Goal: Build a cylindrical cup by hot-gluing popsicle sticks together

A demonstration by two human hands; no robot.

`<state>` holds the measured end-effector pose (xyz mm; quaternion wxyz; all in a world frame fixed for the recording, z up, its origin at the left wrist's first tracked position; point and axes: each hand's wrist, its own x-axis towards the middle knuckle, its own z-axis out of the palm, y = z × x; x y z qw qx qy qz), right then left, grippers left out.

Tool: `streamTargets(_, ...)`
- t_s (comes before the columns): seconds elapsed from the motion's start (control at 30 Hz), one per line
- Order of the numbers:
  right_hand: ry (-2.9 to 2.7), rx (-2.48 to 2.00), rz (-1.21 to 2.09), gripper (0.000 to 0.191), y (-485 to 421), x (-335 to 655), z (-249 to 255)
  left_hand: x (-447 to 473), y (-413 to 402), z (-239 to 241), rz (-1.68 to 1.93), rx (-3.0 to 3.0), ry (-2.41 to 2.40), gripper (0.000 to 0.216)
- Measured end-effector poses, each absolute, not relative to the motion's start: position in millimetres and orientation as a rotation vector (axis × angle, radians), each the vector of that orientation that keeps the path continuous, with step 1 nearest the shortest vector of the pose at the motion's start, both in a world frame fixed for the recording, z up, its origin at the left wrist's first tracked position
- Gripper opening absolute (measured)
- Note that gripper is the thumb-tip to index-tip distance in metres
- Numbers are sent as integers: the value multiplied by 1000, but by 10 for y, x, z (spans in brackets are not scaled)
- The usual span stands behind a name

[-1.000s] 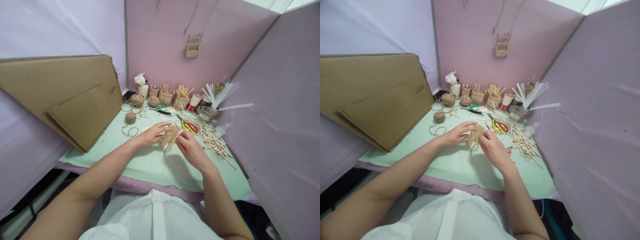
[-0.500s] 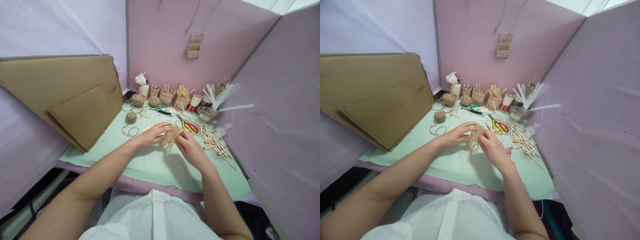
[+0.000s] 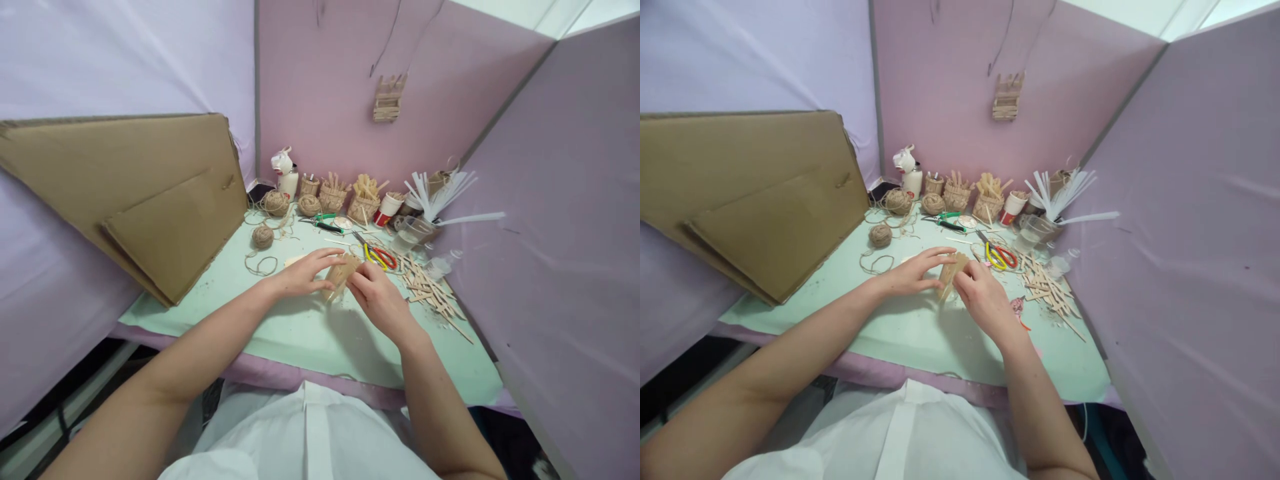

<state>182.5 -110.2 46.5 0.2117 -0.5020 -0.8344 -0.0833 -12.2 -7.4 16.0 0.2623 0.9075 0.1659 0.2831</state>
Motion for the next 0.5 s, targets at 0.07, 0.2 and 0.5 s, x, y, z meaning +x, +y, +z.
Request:
streamTargets(0.07, -2320, -1406, -236, 24, -1098, 1816, 461, -120, -96, 160, 766, 2454, 453, 59)
streamTargets(0.2, -2332, -1433, -253, 24, -1083, 1809, 453, -105, -102, 109, 830, 2365, 456, 88)
streamTargets(0.5, -2304, -1491, -312, 27, -1079, 1827, 450, -31, -11, -110, 604, 1994, 496, 118)
